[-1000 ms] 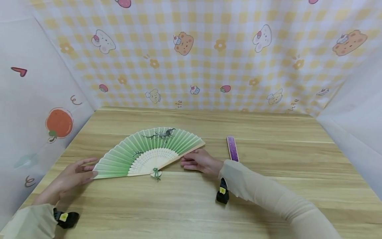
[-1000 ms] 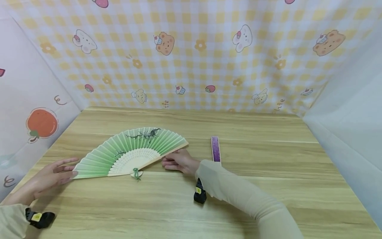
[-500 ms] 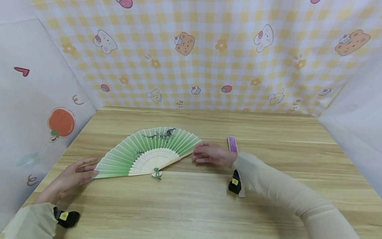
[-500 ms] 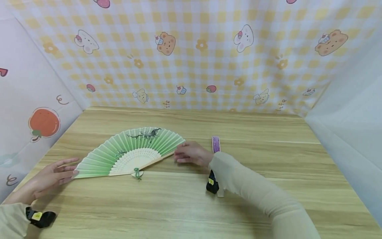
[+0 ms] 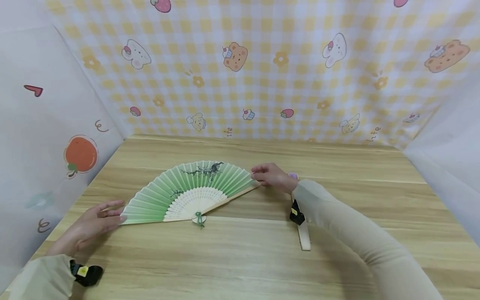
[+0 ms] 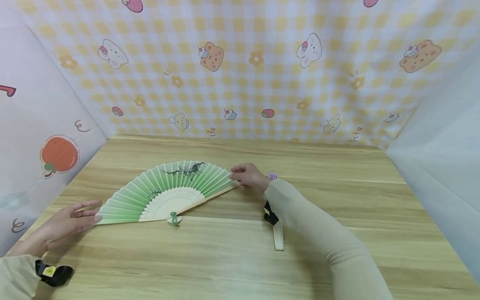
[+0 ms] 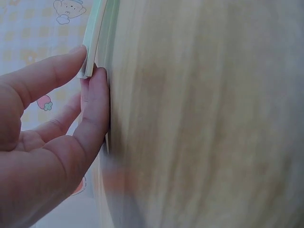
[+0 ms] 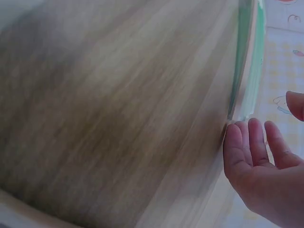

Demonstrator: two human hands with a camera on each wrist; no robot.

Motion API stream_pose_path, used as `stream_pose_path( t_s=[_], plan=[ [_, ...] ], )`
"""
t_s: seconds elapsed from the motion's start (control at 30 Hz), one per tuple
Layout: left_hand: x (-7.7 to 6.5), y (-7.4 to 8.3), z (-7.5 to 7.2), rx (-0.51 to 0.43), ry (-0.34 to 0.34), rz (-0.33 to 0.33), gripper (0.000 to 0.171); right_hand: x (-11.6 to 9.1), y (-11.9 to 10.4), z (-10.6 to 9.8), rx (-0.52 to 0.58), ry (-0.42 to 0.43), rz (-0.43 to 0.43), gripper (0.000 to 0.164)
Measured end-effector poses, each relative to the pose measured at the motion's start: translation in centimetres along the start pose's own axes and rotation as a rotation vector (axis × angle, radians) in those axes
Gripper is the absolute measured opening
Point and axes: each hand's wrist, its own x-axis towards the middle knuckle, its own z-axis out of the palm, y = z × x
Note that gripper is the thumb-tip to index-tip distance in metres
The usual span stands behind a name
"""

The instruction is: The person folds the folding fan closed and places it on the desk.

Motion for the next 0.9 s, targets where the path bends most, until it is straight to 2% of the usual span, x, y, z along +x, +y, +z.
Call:
stream_pose_path(
  t_s=[0.3, 0.57, 0.9],
  plan=[
    [-0.1, 0.2, 0.0, 0.039, 0.016, 0.0, 0.075, 0.7, -0.2, 0.0, -0.008, -0.013, -0.022, 0.048],
    [-0.1, 0.4, 0.1, 0.032, 0.026, -0.001, 0.073, 1.7, -0.1, 0.1, -0.006, 0.025, 0.026, 0.048],
    [-0.1, 0.0, 0.3, 0.006, 0.031, 0.004, 0.071, 1.4, -0.2, 0.6, 0.046, 0.096, 0.078, 0.05]
  ],
)
